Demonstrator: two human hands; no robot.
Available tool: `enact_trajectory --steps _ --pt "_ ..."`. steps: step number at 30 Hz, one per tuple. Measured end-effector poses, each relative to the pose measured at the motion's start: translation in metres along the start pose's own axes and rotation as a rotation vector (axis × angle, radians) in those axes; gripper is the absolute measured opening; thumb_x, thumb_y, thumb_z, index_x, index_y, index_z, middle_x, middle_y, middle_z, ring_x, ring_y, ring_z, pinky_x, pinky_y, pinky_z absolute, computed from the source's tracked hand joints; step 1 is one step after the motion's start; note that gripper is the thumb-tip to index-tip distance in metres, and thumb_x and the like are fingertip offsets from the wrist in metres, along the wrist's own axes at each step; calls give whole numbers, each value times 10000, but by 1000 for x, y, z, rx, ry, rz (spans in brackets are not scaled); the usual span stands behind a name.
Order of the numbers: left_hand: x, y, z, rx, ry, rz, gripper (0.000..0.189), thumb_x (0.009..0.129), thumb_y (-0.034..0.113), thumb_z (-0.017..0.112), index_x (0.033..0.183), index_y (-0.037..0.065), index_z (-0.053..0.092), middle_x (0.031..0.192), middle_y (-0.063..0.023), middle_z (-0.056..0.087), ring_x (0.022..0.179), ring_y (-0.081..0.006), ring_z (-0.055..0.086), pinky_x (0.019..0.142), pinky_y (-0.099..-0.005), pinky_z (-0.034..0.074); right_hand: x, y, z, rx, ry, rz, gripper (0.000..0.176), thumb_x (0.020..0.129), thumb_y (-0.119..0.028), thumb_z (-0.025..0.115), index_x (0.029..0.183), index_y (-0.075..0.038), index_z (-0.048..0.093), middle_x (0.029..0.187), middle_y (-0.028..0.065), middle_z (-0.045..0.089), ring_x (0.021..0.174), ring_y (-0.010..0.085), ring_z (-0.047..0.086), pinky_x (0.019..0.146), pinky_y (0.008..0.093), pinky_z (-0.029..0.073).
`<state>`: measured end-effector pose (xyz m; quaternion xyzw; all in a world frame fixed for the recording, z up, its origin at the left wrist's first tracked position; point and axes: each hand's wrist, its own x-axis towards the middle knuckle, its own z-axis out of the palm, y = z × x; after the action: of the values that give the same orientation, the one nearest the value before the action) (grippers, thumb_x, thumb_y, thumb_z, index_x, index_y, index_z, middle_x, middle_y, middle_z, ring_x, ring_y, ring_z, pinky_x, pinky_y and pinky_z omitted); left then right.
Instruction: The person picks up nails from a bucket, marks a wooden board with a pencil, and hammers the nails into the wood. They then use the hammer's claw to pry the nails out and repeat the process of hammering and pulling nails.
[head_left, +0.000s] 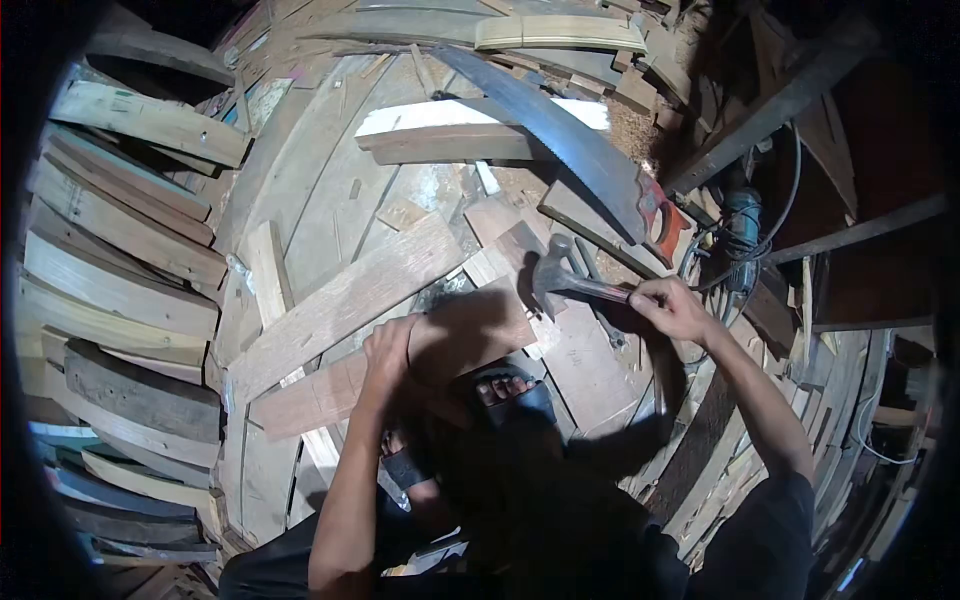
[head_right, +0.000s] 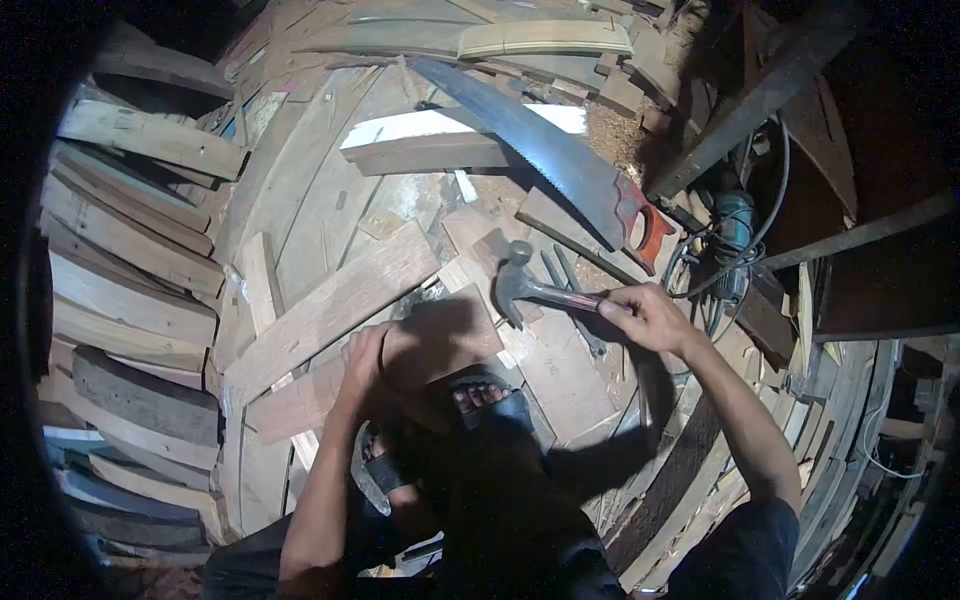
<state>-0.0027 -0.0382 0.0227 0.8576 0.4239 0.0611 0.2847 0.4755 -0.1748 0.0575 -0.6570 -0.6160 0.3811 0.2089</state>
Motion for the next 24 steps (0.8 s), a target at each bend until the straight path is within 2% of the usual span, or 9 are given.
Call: enact_trajectory --steps 4,7,9,10,13,14,17,20,24 --pt "-2 18 -20 -9 -30 -29 1064 566 248 1022 1494 81 528 1377 -185 607 1332 -435 529 1170 -512 397 -4 12 28 102 106 -13 367 1062 -331 645 995 20 731 771 142 660 727 201 619 657 377 488" --pt "0 26 -29 9 -37 -51 1032 602 246 1009 1500 75 531 1391 -190 610 1340 -431 529 1176 -509 394 5 10 34 170 78 6 351 1061 -310 648 983 23 731 768 136 659 725 197 610 658 369 484" --pt "0 27 -30 -11 -36 -60 1063 621 293 1004 1531 50 511 1417 -193 605 1354 -421 519 1186 -523 358 10 10 34 161 83 -44 356 1062 -315 651 981 21 736 762 149 663 701 223 619 652 388 481" --pt "-1 35 -36 -23 -38 -68 998 683 241 962 1542 37 495 1414 -207 601 1355 -433 513 1184 -526 359 14 10 33 155 83 -71 359 1063 -318 653 979 20 738 759 156 664 689 235 623 649 397 480" --pt "3 20 -22 48 34 24 985 640 195 988 1497 65 521 1382 -203 602 1313 -452 531 1136 -516 439 22 5 26 98 68 -109 379 1062 -352 661 990 7 758 765 184 681 671 281 639 651 426 490" --pt "-1 17 -20 5 -24 -31 997 639 225 995 1497 57 515 1396 -202 593 1332 -445 522 1148 -518 418 23 5 17 47 39 -97 381 1061 -357 661 993 4 763 776 192 690 678 293 651 655 431 494" --pt "-2 26 -17 6 -31 -57 819 767 146 871 1506 47 531 1411 -198 602 1339 -430 518 1183 -511 357 33 -1 -9 -64 -20 -128 454 1055 -450 650 1008 -21 789 724 210 671 671 336 689 643 468 491" --pt "-1 21 -9 14 -19 -47 898 705 208 940 1498 66 541 1419 -176 606 1343 -413 522 1186 -497 359 41 -3 -19 -182 -94 -150 488 1054 -486 639 983 -28 790 716 219 664 703 405 683 661 501 498" --pt "-2 26 -15 -8 -63 -21 1063 583 305 1024 1507 86 544 1421 -150 620 1340 -394 537 1189 -495 369 44 8 -1 -153 -61 -189 481 1050 -485 646 1001 -26 780 755 224 678 728 427 683 671 509 499"
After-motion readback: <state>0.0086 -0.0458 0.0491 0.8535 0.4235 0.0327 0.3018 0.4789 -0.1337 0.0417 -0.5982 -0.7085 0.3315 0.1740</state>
